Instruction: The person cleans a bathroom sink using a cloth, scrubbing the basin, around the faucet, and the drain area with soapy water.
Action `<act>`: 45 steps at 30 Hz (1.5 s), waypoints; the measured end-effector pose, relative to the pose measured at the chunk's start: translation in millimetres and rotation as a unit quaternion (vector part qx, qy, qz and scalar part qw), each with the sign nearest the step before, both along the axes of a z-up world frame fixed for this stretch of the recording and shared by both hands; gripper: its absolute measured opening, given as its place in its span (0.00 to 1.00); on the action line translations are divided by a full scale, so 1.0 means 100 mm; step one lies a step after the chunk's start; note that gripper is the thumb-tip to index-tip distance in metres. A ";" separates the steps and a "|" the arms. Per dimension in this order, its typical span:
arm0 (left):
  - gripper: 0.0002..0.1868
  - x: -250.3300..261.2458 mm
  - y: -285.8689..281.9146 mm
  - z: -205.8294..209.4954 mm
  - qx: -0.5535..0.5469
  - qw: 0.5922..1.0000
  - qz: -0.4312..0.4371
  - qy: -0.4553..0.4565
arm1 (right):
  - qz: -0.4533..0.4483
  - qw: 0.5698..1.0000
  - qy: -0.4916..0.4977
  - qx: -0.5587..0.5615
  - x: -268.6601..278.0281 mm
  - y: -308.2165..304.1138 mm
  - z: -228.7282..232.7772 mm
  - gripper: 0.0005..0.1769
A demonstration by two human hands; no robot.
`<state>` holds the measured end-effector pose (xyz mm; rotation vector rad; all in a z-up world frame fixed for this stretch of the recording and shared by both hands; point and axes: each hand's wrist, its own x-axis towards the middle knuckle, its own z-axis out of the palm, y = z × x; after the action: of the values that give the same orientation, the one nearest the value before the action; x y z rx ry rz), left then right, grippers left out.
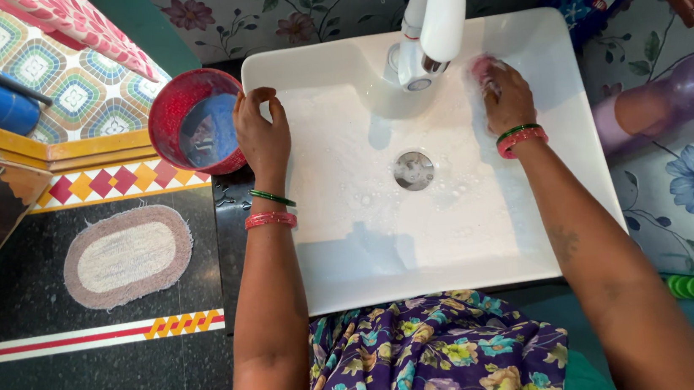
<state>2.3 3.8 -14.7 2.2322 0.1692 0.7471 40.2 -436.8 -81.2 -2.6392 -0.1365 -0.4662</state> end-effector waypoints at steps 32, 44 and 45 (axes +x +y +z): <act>0.06 0.04 -0.05 0.00 0.011 0.999 0.028 0.032 | 0.188 0.822 0.387 -0.374 -0.44 0.55 1.02 0.58; 0.05 0.03 -0.03 0.01 0.017 0.999 0.020 0.037 | 0.179 0.827 0.412 -0.339 -0.61 0.53 1.01 0.48; 0.05 0.03 -0.03 0.01 0.017 0.999 0.021 0.037 | 0.158 0.821 0.422 -0.351 -0.58 0.54 0.99 0.43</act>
<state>5.1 0.6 -13.8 2.2970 0.2421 0.6952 -18.2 -383.2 17.9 -3.1266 -0.5241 1.0727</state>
